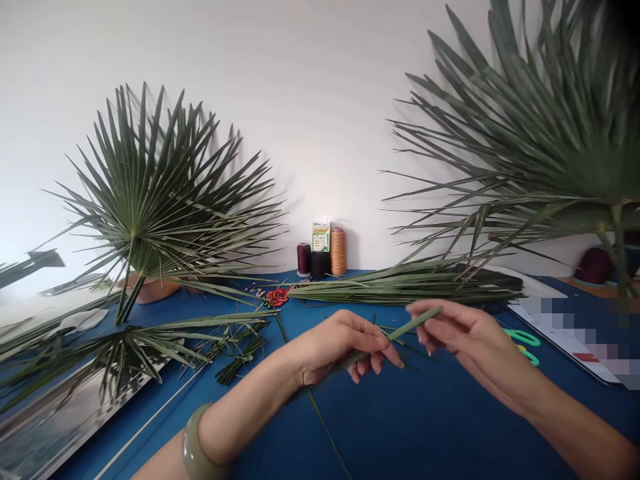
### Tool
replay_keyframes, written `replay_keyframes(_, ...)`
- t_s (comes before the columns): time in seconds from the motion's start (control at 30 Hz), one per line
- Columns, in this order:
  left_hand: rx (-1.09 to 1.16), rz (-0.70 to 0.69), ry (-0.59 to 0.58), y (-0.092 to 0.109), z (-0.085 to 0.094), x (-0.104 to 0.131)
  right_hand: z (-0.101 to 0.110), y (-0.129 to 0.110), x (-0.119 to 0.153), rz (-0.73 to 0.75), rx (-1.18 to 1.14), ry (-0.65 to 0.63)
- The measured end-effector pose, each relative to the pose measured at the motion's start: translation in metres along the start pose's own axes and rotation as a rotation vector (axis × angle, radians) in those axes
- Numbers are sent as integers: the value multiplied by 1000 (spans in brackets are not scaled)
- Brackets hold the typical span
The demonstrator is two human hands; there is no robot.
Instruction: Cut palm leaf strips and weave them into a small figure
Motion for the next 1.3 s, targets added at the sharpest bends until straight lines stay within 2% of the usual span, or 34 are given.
replay_keyframes(0.07,61,58,-26,-8,-5,-5,-5,2,3,-66,-54,-9)
replay_keyframes(0.13,110,56,51,-15,-6,-12,-6,7,4,-116,-80,39)
replay_keyframes(0.23,131,-23,214,-20,-4,-20,-4,15,6,-175,-90,112)
replay_keyframes(0.4,178,-29,278,-22,-1,-22,-3,19,9,-204,-102,120)
replay_keyframes(0.6,280,16,235,-21,-5,-16,-10,18,14,-184,-131,75)
replay_keyframes(0.8,367,53,141,-18,-18,-10,-15,9,20,-153,-178,65)
replay_keyframes(0.93,329,-4,143,-12,-26,-6,-15,7,23,-153,-210,88)
replay_keyframes(1.07,263,-44,165,-8,-26,-5,-14,10,23,-167,-223,85)
replay_keyframes(1.3,328,-1,56,-12,-22,-8,-14,8,21,-195,-277,42)
Point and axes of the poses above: each hand's wrist, its own x-axis away from the middle knuckle, its own z-axis out of the back of the hand, y = z × x, the point moved 4 cm from there along -x, towards the middle knuckle, and after that the axes turned 4 degrees about z, right-handed, at the moved point
